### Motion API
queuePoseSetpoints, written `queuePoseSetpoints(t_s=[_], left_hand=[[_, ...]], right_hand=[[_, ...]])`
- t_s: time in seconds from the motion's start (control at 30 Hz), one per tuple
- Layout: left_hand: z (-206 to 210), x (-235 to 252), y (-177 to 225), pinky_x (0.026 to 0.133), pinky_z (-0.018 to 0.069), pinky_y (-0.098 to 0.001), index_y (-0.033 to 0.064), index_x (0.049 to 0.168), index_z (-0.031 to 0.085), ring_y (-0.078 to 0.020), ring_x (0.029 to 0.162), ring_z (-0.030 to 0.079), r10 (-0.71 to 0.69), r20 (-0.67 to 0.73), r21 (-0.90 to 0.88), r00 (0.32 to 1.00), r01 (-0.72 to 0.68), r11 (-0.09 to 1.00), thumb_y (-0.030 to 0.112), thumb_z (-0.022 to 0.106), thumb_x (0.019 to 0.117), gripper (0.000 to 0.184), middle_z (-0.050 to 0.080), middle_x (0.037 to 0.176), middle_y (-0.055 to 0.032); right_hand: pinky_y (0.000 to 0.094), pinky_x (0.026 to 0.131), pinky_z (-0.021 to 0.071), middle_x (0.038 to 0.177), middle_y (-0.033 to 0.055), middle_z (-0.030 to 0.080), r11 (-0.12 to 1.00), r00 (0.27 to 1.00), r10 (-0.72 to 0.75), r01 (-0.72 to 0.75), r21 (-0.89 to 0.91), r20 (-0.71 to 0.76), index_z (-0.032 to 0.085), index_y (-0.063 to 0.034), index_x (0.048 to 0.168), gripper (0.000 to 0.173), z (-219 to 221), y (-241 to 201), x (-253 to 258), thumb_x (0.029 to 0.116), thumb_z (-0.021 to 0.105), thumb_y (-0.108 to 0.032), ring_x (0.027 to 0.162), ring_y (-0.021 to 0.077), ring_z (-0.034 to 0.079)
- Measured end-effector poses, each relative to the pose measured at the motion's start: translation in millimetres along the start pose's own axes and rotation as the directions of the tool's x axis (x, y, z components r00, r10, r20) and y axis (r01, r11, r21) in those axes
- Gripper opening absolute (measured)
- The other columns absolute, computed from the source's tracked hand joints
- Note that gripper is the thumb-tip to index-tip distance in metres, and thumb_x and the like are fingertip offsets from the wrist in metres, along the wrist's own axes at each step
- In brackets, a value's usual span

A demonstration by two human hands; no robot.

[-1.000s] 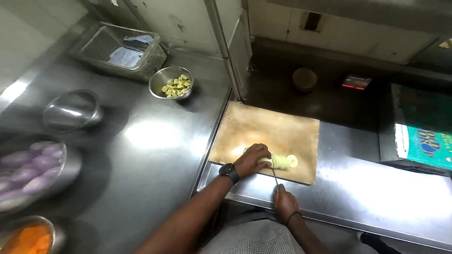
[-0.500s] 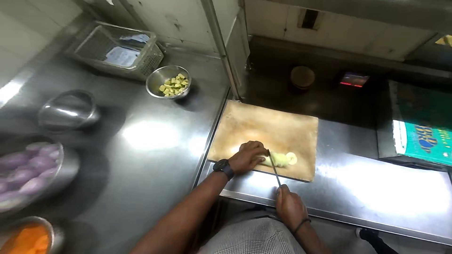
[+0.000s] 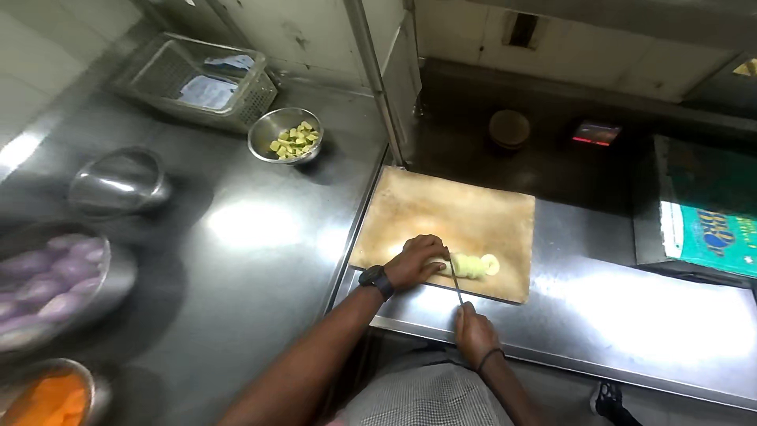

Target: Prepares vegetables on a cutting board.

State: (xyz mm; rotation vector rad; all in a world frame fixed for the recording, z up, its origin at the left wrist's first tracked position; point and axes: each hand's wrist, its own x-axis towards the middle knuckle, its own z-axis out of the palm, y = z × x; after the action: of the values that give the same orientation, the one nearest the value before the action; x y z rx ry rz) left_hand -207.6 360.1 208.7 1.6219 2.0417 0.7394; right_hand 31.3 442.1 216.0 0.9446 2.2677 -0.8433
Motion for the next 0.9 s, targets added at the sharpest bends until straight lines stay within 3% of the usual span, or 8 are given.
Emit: queuePoseSetpoints(t_s=[0.1,0.27,0.43,0.53,0.6,0.67,0.77,0.9], left_hand=[[-1,1,0,0.106,0.0459,-0.0497,0.0259,0.118,0.071,-0.0189,0.124,0.056,-0.013,0.011,-0.005,1.000,0.013,1.000,0.036,0.064,0.0997,0.022,0.063,0.125,0.0011],[-2,-1,0,0.107,0.0465,-0.0506,0.0218,0.116,0.072,-0.0215,0.124,0.057,0.022,-0.033,-0.036,0.999,-0.023,0.999,0.033,0.067,0.0981,0.021,0.064,0.123,-0.0017],[-1,-2,1,0.107,0.0464,-0.0497,0.0217,0.115,0.072,-0.0211,0.123,0.056,0.002,-0.021,-0.033,1.000,-0.002,0.999,0.033,0.068,0.0976,0.021,0.064,0.123,-0.0013],[-1,-3,0,0.106,0.0474,-0.0484,0.0220,0.115,0.072,-0.0210,0.123,0.056,-0.004,-0.039,-0.021,0.999,0.003,1.000,0.037,0.070,0.0957,0.024,0.064,0.122,-0.0010],[2,-7,-3,0.110,0.0455,-0.0487,0.0229,0.120,0.068,-0.0199,0.128,0.054,0.014,-0.049,0.006,0.999,-0.014,1.000,0.043,0.073,0.0922,0.035,0.063,0.127,0.0001],[5,-10,-9,0.114,0.0425,-0.0487,0.0222,0.127,0.064,-0.0196,0.134,0.051,0.062,-0.061,0.044,0.996,-0.060,0.997,0.041,0.075,0.0905,0.042,0.061,0.133,0.0004],[-2,-12,-12,0.115,0.0416,-0.0480,0.0201,0.128,0.064,-0.0192,0.133,0.053,0.058,-0.029,0.107,0.998,-0.054,0.993,0.037,0.076,0.0905,0.043,0.062,0.134,-0.0002],[-20,-8,-23,0.114,0.0429,-0.0509,0.0142,0.128,0.065,-0.0236,0.131,0.056,0.014,-0.071,0.119,0.997,-0.005,0.993,0.034,0.078,0.0898,0.045,0.064,0.132,-0.0055]], right_hand=[[0.0511,0.086,0.0578,0.106,0.0138,0.073,0.999,1.000,0.020,-0.020,-0.027,0.002,0.054,-0.0113,0.134,0.045,7,1,17,0.1102,0.027,-0.037,0.104,0.0315,0.072],[0.0487,0.083,0.0579,0.099,0.0114,0.072,0.999,0.998,-0.049,0.049,0.005,-0.033,0.058,-0.0110,0.127,0.043,-21,-8,-18,0.1088,0.029,-0.037,0.097,0.0289,0.073],[0.0504,0.086,0.0577,0.106,0.0141,0.073,1.000,1.000,0.005,-0.004,-0.031,0.030,0.053,-0.0110,0.135,0.044,16,0,18,0.1102,0.028,-0.037,0.103,0.0315,0.072],[0.0510,0.086,0.0575,0.103,0.0134,0.073,0.999,0.999,-0.033,0.033,-0.010,0.031,0.055,-0.0116,0.132,0.044,15,8,23,0.1097,0.029,-0.038,0.102,0.0311,0.072],[0.0498,0.082,0.0579,0.097,0.0124,0.072,0.993,0.994,-0.102,0.099,0.070,0.048,0.058,-0.0115,0.126,0.044,5,19,20,0.1094,0.029,-0.040,0.094,0.0293,0.072],[0.0439,0.069,0.0596,0.088,0.0097,0.069,0.963,0.980,-0.186,0.169,0.208,0.063,0.061,-0.0115,0.123,0.044,-5,31,17,0.1097,0.031,-0.040,0.074,0.0237,0.071],[0.0391,0.058,0.0598,0.080,0.0081,0.066,0.910,0.967,-0.245,0.203,0.363,0.074,0.060,-0.0107,0.126,0.044,-11,43,13,0.1093,0.035,-0.044,0.058,0.0190,0.067],[0.0472,0.070,0.0593,0.086,0.0101,0.069,0.926,0.973,-0.229,0.221,0.307,-0.010,0.054,-0.0181,0.143,0.051,-18,45,3,0.1070,0.039,-0.051,0.071,0.0251,0.069]])
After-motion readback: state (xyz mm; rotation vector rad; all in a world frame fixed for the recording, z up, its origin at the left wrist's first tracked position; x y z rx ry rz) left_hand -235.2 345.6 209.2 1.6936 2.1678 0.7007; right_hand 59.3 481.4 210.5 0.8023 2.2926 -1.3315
